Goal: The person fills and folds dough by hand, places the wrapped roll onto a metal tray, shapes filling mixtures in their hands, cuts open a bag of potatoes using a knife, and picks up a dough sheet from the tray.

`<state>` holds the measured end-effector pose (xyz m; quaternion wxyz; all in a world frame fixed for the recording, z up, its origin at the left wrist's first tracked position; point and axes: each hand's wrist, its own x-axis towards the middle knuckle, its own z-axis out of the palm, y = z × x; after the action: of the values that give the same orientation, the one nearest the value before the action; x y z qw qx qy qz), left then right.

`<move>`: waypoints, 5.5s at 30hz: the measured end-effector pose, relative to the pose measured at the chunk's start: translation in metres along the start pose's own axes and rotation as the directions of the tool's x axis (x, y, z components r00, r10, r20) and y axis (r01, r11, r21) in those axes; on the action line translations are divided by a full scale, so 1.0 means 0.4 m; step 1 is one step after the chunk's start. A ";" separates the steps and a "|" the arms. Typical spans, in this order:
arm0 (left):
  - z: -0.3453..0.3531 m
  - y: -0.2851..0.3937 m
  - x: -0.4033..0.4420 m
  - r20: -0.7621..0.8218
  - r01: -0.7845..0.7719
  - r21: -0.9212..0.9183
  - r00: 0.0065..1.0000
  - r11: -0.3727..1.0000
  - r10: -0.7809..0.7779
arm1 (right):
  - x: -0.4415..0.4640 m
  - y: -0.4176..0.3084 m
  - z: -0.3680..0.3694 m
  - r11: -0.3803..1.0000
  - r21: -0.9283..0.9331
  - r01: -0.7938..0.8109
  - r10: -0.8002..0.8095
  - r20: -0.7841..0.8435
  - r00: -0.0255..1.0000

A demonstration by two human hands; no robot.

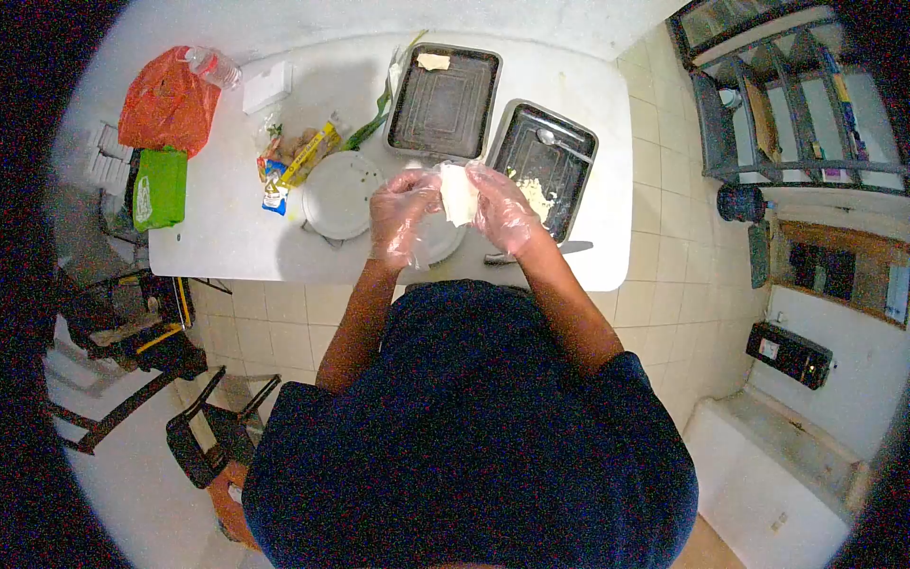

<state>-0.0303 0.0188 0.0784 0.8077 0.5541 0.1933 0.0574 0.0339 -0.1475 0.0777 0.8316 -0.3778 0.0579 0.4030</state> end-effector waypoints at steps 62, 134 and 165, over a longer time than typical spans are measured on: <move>-0.030 -0.047 0.020 0.007 -0.094 0.231 0.995 0.968 0.095 | 0.001 0.008 0.028 0.900 -0.416 0.134 -0.226 -0.182 0.957; -0.122 -0.178 0.389 -0.256 0.297 -0.153 0.909 0.943 -0.328 | 0.819 -0.061 -0.370 0.866 -0.498 -0.047 -0.184 -0.405 0.896; -0.262 -0.482 0.397 -0.180 0.351 0.330 0.935 0.876 -0.307 | 0.977 -0.130 -0.454 0.418 -0.867 -0.270 -0.319 -0.419 0.850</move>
<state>0.0529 0.0858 -0.1704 0.6782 0.6457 0.3411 -0.0831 0.3700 -0.0456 -0.1775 0.4490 -0.8602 0.0504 0.2363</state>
